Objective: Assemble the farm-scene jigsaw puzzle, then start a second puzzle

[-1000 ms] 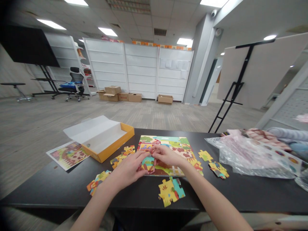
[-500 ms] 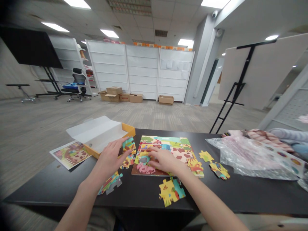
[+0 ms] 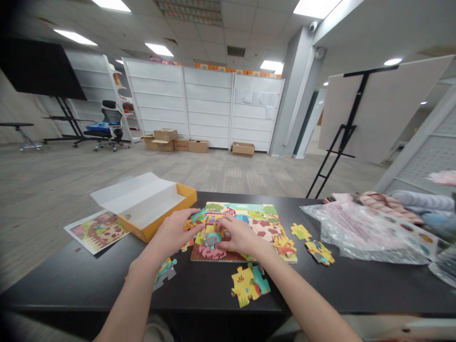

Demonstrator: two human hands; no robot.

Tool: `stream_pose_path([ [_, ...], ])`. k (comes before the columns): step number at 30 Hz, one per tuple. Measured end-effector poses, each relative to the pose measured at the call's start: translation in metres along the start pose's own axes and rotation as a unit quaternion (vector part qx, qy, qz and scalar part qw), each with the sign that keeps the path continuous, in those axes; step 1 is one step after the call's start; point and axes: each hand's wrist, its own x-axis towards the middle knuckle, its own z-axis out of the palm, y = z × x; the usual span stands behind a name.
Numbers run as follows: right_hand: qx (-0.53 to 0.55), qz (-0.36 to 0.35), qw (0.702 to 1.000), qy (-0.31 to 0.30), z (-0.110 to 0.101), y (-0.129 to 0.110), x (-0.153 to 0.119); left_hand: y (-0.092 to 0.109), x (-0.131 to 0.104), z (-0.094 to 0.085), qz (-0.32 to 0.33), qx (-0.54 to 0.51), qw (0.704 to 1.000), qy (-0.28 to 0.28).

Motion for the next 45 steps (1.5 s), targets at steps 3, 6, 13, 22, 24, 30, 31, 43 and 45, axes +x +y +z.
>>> stream_pose_path([
  [3, 0.051, -0.007, 0.998, 0.022, -0.003, -0.001, 0.002, 0.001, 0.0, -0.001, -0.004, 0.005, 1.0, -0.012],
  [6, 0.128, 0.01, 0.991, 0.031, -0.01, 0.008, 0.003, -0.005, -0.003, -0.001, -0.004, -0.007, 1.0, -0.025],
  [13, 0.077, 0.209, 0.958, 0.183, -0.047, 0.071, -0.006, -0.017, -0.018, 0.002, 0.037, -0.062, 0.992, -0.102],
  [22, -0.156, 0.321, 0.926, 0.126, -0.062, 0.115, -0.025, -0.003, -0.028, 0.002, 0.051, -0.035, 0.985, -0.163],
  [24, -0.178, 0.331, 0.92, 0.113, -0.06, 0.117, -0.027, -0.006, -0.028, 0.003, 0.053, -0.037, 0.984, -0.167],
  [30, -0.186, 0.347, 0.915, 0.088, -0.059, 0.115, -0.03, -0.012, -0.029, 0.005, 0.061, -0.054, 0.984, -0.161],
  [31, -0.185, 0.346, 0.916, 0.087, -0.059, 0.115, -0.03, -0.012, -0.029, 0.005, 0.064, -0.054, 0.983, -0.16],
  [43, -0.197, 0.343, 0.915, 0.071, -0.056, 0.113, -0.029, -0.008, -0.028, 0.005, 0.075, -0.06, 0.982, -0.163],
  [45, -0.203, 0.345, 0.914, 0.073, -0.056, 0.112, -0.028, -0.01, -0.028, 0.006, 0.079, -0.064, 0.982, -0.16],
])
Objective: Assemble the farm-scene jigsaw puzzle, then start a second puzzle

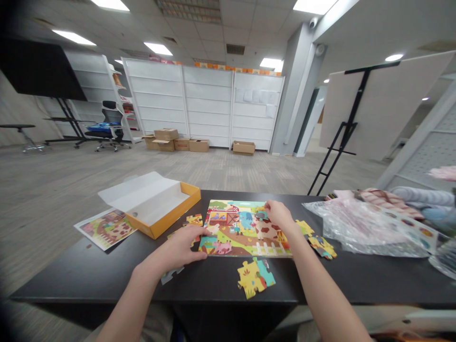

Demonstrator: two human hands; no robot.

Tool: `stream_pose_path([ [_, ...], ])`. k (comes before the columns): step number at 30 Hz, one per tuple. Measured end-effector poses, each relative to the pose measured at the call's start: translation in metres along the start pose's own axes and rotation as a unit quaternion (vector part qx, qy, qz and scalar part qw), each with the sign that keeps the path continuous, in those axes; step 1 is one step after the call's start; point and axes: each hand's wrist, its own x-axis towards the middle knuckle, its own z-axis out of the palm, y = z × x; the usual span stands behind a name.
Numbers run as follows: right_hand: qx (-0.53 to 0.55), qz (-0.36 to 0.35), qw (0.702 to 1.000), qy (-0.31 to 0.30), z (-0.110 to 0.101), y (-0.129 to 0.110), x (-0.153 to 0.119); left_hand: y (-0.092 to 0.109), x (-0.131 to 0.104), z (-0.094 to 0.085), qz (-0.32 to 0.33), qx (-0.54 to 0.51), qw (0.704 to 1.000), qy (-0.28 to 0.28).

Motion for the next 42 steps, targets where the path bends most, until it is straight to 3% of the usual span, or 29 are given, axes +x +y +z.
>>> stream_pose_path([
  [3, 0.001, -0.008, 1.0, 0.022, -0.007, -0.005, -0.003, 0.001, 0.001, 0.001, -0.001, 0.002, 1.0, 0.002],
  [6, 0.059, -0.041, 0.996, 0.059, -0.023, -0.017, -0.024, 0.003, 0.002, 0.001, 0.006, 0.012, 1.0, 0.003],
  [8, 0.12, -0.091, 0.986, 0.069, -0.036, -0.027, -0.053, 0.004, 0.002, 0.001, 0.012, 0.016, 1.0, 0.0],
  [11, 0.187, -0.17, 0.967, 0.027, -0.046, -0.037, -0.112, 0.003, 0.002, -0.001, 0.015, 0.019, 1.0, -0.002],
  [15, 0.219, -0.164, 0.961, -0.03, -0.035, -0.033, -0.182, 0.012, 0.001, -0.002, 0.032, 0.008, 0.999, 0.012],
  [19, 0.241, -0.136, 0.961, -0.018, -0.015, -0.023, -0.215, 0.049, -0.003, 0.01, 0.099, -0.03, 0.995, 0.001],
  [21, 0.238, -0.136, 0.962, -0.014, -0.01, -0.023, -0.22, 0.071, -0.003, 0.024, 0.15, -0.051, 0.987, -0.038],
  [25, 0.219, -0.147, 0.964, -0.026, -0.011, -0.025, -0.22, 0.092, 0.001, 0.048, 0.157, -0.009, 0.986, -0.051],
  [28, 0.227, -0.147, 0.962, -0.027, -0.014, -0.026, -0.218, 0.088, 0.004, 0.052, 0.157, -0.006, 0.986, -0.062],
  [36, 0.223, -0.137, 0.964, -0.043, -0.014, -0.024, -0.216, 0.07, -0.007, 0.033, 0.122, -0.025, 0.989, -0.079],
  [42, 0.213, -0.137, 0.964, -0.085, -0.028, -0.028, -0.206, 0.062, -0.012, 0.034, 0.135, -0.03, 0.988, -0.062],
])
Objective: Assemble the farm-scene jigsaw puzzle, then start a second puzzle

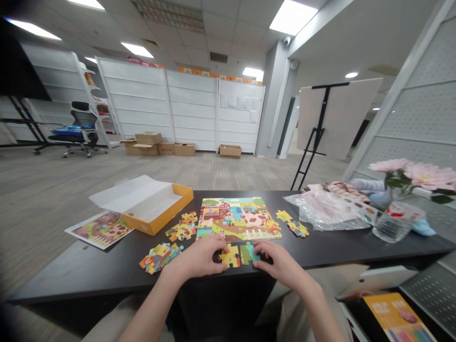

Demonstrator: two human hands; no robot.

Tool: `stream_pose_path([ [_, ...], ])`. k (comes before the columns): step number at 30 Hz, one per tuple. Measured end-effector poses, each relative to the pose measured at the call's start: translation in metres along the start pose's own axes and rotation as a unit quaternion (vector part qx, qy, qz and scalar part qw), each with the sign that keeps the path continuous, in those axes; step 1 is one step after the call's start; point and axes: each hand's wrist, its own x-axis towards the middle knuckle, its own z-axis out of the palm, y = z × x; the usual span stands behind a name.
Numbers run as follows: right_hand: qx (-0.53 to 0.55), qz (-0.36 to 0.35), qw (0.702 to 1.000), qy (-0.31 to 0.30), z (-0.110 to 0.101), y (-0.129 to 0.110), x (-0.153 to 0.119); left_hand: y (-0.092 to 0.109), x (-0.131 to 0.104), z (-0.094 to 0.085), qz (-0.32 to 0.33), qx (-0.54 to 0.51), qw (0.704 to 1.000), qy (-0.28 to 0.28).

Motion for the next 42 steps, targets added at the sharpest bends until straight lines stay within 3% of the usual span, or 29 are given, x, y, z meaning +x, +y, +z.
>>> stream_pose_path([
  [4, 0.009, 0.003, 0.999, 0.038, -0.002, 0.003, 0.004, -0.002, -0.001, -0.007, 0.008, -0.013, 1.0, 0.017],
  [10, 0.131, 0.028, 0.987, 0.09, 0.009, 0.025, 0.007, -0.02, -0.005, -0.027, -0.029, 0.052, 0.992, 0.109],
  [15, 0.21, 0.001, 0.974, 0.089, -0.004, 0.026, 0.037, -0.034, -0.011, -0.034, -0.1, 0.097, 0.988, 0.067],
  [21, 0.145, -0.073, 0.985, -0.061, -0.019, -0.003, 0.113, -0.043, -0.01, -0.032, -0.139, 0.105, 0.984, 0.042],
  [24, 0.117, -0.094, 0.974, -0.17, -0.008, -0.015, 0.15, -0.044, -0.01, -0.033, -0.145, 0.093, 0.984, 0.046],
  [27, 0.146, -0.104, 0.959, -0.22, 0.01, -0.019, 0.175, -0.043, -0.012, -0.035, -0.154, 0.084, 0.983, 0.049],
  [32, 0.173, -0.113, 0.958, -0.197, 0.029, -0.018, 0.186, -0.041, -0.012, -0.036, -0.155, 0.08, 0.984, 0.048],
  [42, 0.123, -0.114, 0.979, -0.115, 0.033, -0.026, 0.175, -0.041, -0.005, -0.034, -0.152, 0.087, 0.983, 0.049],
])
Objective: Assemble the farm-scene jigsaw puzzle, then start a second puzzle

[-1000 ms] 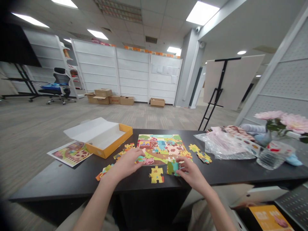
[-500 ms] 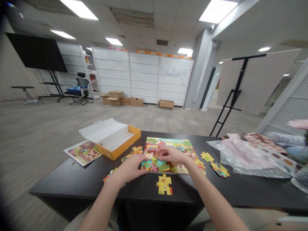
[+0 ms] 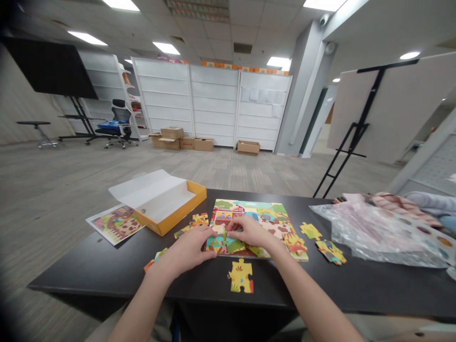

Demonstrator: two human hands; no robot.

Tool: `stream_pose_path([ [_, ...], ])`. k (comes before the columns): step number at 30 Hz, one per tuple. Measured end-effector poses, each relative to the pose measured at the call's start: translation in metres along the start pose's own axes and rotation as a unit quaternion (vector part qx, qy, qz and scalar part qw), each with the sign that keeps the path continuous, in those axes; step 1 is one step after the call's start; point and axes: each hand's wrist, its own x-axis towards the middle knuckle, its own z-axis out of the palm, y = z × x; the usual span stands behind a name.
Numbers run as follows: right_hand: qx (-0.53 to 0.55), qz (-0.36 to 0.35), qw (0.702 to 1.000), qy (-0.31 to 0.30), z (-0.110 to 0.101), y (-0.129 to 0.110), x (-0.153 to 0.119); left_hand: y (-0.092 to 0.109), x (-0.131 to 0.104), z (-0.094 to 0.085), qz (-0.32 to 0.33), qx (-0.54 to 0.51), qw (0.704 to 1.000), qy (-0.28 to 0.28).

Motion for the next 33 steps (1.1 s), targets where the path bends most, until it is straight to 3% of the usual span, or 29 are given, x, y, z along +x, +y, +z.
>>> stream_pose_path([
  [7, 0.043, 0.022, 0.998, 0.038, 0.013, 0.005, 0.002, -0.002, -0.002, 0.001, -0.003, 0.0, 1.0, 0.002],
  [15, -0.113, -0.007, 0.992, 0.053, 0.015, -0.007, 0.0, 0.001, -0.006, 0.0, 0.001, 0.009, 1.0, 0.004],
  [21, -0.213, -0.023, 0.974, 0.076, 0.014, -0.007, -0.002, 0.0, -0.005, 0.003, 0.045, 0.0, 0.999, 0.016],
  [33, -0.206, -0.014, 0.977, 0.045, 0.011, -0.006, -0.006, 0.0, -0.001, 0.005, 0.057, -0.03, 0.998, -0.001],
])
